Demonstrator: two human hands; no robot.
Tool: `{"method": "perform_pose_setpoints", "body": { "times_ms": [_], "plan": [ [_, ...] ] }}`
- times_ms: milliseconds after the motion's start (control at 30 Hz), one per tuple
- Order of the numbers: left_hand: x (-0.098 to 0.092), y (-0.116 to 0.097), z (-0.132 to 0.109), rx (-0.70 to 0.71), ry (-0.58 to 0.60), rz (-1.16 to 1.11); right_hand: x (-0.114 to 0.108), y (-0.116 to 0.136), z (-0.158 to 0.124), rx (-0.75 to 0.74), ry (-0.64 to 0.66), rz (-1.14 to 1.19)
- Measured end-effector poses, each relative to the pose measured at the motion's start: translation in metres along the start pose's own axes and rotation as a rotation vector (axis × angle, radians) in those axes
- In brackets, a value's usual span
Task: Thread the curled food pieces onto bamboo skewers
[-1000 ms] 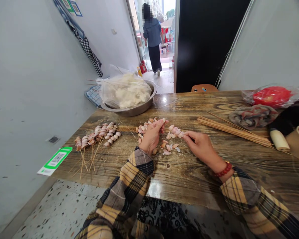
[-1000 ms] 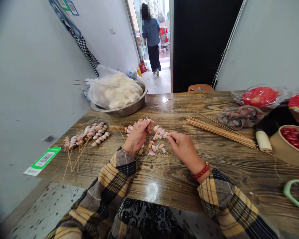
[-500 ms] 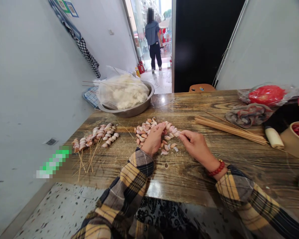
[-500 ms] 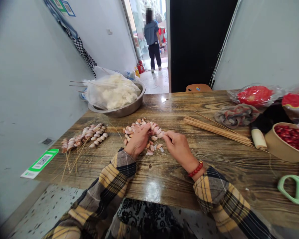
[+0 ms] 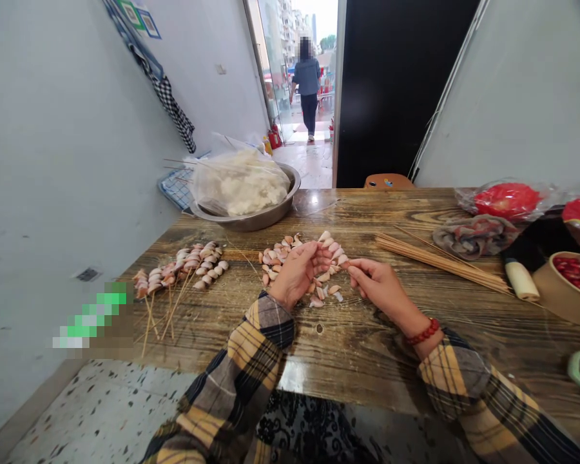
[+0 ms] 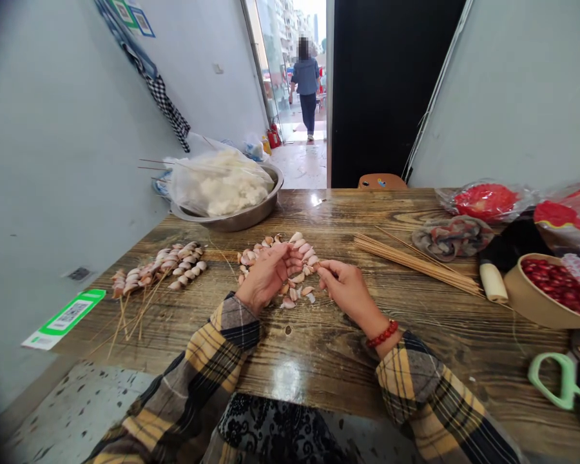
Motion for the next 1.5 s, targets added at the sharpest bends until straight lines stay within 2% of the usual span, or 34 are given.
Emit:
{"method": "perform_pose_setpoints", "body": {
  "times_ms": [333, 433, 667, 733, 833, 1100, 1267, 1400, 1500],
  "plan": [
    [0.005, 0.005, 0.0, -0.033, 0.077, -0.014, 0.001, -0.003, -0.001, -0.039, -0.011, -0.105],
    [-0.001, 0.001, 0.002, -0.009, 0.06, -0.031, 0.0, -0.003, -0.002, -0.036, -0.012, -0.133],
    [-0.019, -0.015, 0.005, 0.121, -0.064, -0.128, -0.007, -0.003, -0.002, -0.111, -0.009, -0.293],
    [-0.019, -0.014, 0.003, 0.127, -0.058, -0.142, -0.01, -0.004, -0.003, -0.147, -0.028, -0.357],
    [-0.017, -0.011, 0.004, 0.133, 0.01, -0.147, -0.014, -0.009, -0.004, -0.195, -0.102, -0.43],
    [-0.02, -0.006, 0.007, 0.184, -0.008, -0.151, -0.018, -0.027, -0.003, -0.183, -0.087, -0.547],
    [-0.016, -0.012, 0.003, 0.243, -0.012, -0.206, -0.017, -0.015, -0.01, -0.269, -0.125, -0.6],
    [-0.019, -0.012, 0.004, 0.225, -0.031, -0.268, -0.011, -0.001, -0.017, -0.185, -0.257, -0.595],
    [-0.024, -0.007, 0.009, 0.18, -0.102, -0.313, 0.004, 0.027, -0.017, -0.144, -0.281, -0.559]
  ]
}}
Point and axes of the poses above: each hand's wrist, its own z-axis towards the middle knuckle, its own x-axis out of the palm, y = z × x, the point moved 5 cm from there along z, towards the middle knuckle, and after that the axes turned 7 degrees about -z, right-handed, at the moved point
